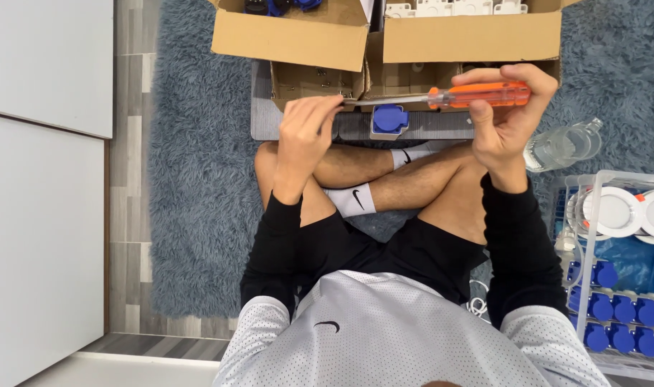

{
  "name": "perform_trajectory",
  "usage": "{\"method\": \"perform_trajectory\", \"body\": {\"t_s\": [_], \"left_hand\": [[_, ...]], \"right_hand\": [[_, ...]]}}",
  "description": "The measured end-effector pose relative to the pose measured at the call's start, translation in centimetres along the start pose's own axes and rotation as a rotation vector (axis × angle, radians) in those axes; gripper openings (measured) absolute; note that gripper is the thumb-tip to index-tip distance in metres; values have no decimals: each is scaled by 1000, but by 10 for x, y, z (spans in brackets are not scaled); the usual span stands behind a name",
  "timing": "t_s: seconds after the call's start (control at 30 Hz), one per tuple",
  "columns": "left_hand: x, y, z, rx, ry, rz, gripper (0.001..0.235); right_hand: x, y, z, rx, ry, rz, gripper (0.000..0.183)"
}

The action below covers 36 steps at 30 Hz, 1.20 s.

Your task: The person assembles a small electrical component by attaching a blue cover to a white base. They use a screwdriver to secure the cover with screws, then inspect the finished unit.

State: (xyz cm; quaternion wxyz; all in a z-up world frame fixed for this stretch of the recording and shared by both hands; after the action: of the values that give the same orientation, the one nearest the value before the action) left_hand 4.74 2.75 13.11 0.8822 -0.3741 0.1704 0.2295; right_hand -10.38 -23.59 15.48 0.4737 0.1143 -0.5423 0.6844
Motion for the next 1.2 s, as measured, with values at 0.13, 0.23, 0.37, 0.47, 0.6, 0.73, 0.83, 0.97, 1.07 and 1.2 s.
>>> {"method": "perform_trajectory", "body": {"t_s": [0.13, 0.23, 0.37, 0.47, 0.6, 0.73, 0.83, 0.97, 1.07, 1.2], "left_hand": [[-6, 7, -8, 56, 5, -38, 27], [-16, 10, -14, 61, 11, -73, 25], [-24, 11, -31, 143, 69, -67, 24], [-35, 12, -40, 108, 291, -32, 34], [-20, 22, -76, 179, 219, 1, 57], [-8, 31, -103, 188, 151, 16, 62], [1, 36, -121, 160, 150, 24, 54], [-9, 32, -118, 79, 135, 38, 32], [-6, 32, -125, 23, 153, 21, 30], [-5, 34, -129, 5, 190, 15, 30]], "right_hand": [[15, -2, 9, 68, -11, -20, 53], [11, 1, 20, 104, -33, -58, 70], [14, -4, 36, 135, -35, -54, 93], [19, -6, 44, 58, -73, -15, 86], [8, -11, 52, 159, -112, 38, 82], [20, -34, 37, 227, -72, -6, 40], [1, -26, 36, 207, -83, -19, 74], [10, -38, 32, 203, -19, -1, 76], [4, -43, 31, 207, -45, 3, 71], [0, -48, 26, 236, -58, -13, 70]]}}
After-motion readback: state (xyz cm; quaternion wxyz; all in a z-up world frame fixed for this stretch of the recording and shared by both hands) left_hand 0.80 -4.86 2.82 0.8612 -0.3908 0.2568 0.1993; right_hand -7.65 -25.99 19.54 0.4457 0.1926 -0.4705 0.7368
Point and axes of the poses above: each hand's wrist, its own y-axis away from the middle knuckle, its own z-axis out of the back of the hand, x = y × z, the point moved 2 cm from there along -y, towards the middle knuckle, and after that the axes turned 12 degrees about x, right-handed, at the moved point
